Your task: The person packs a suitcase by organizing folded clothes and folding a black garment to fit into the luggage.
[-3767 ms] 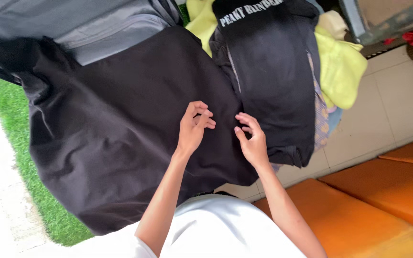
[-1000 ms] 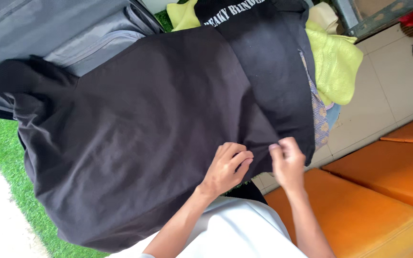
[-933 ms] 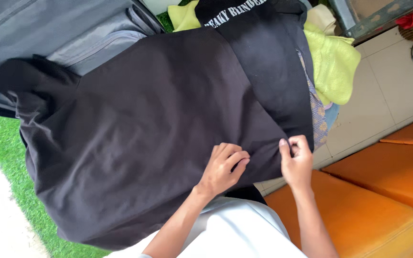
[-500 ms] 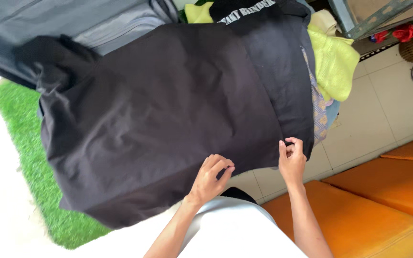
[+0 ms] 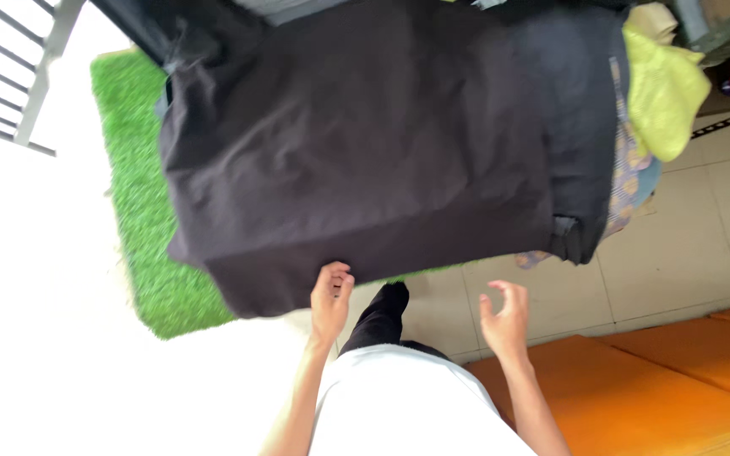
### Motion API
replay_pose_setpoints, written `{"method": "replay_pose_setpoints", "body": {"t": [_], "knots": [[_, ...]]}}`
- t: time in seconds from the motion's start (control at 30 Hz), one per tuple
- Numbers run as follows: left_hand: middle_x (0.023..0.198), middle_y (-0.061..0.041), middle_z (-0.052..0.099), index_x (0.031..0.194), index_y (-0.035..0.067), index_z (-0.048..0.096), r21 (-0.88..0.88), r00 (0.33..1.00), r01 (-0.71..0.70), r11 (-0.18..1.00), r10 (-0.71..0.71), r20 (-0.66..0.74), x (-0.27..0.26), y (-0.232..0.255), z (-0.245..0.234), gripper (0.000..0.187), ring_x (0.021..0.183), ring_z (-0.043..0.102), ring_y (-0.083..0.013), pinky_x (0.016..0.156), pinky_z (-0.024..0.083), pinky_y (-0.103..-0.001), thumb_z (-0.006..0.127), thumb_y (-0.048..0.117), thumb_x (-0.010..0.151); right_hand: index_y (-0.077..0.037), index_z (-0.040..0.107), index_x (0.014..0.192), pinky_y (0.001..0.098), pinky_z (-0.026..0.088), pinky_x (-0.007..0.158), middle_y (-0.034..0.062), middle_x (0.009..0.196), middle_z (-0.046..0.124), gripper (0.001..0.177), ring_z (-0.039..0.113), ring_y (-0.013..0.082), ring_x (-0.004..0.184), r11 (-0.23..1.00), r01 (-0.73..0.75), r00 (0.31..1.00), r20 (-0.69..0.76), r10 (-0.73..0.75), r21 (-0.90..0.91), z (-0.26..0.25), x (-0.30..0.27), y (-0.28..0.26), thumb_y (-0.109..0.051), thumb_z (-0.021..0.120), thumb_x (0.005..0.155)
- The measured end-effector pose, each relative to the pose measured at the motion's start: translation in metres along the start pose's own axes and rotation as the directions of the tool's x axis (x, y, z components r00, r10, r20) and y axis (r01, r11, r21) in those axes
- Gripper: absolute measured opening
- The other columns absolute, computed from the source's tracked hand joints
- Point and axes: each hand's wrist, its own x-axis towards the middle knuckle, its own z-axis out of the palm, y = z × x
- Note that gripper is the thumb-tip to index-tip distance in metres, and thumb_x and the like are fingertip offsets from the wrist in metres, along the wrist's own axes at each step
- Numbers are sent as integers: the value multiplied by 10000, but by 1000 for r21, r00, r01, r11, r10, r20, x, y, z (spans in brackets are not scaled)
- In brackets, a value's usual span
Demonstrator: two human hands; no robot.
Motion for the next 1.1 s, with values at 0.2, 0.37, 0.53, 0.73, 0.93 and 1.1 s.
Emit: {"method": "replay_pose_setpoints", "body": {"t": [0.2,0.37,0.53,0.73,0.93,1.1], "knots": [[1109,-96,637,1323,21,522,36,957,99,994,-85,-278,-32,-19,-65,369,960,612,-187,862,524,-335,634,79,976,-84,680,1125,421,470,1046,131,1194,649,226,617,297,1189,988,-16,953,301,-31,152,52,-38,-25,-139,687,906],[1373,-165,447,1489,21,380,155,854,128,980,-29,-520,-45,-38,-114,674,1159,524,-235,940,503,-381,710,181,924,-91,670,1222,410,467,1052,110,1293,668,310,606,255,1272,979,-71,844,534,-44,193,82,-47,-71,-205,657,934],[1568,-167,223,1502,-1,344,130,822,209,969,-102,-560,-41,-42,-146,786,1342,381,-308,1058,395,-439,760,287,901,-86,601,1342,388,428,1099,84,1426,610,462,517,205,1388,896,-290,744,669,-9,335,112,-48,-129,-247,669,914],[1449,-188,610,1257,-66,648,-110,938,112,988,-142,-316,-42,-37,-164,493,1362,540,-271,1171,384,-395,689,344,986,-32,533,1293,365,406,1071,142,1363,569,550,505,211,1333,804,-388,784,620,31,450,171,-55,-151,-265,766,852],[1488,-99,503,1527,42,368,-215,939,266,940,-303,-162,-54,-10,-182,625,1383,462,-189,1158,317,-335,497,453,1074,97,398,800,438,340,672,124,757,385,634,333,231,745,821,-464,764,620,181,333,223,-71,-103,-321,850,948],[1319,-183,662,1592,136,360,8,790,605,796,-601,122,-51,6,-210,678,1017,700,-387,778,543,-589,571,422,1016,-114,679,873,213,486,711,-85,802,671,249,594,13,748,774,-439,766,640,58,456,206,-73,-127,-362,705,860]]}}
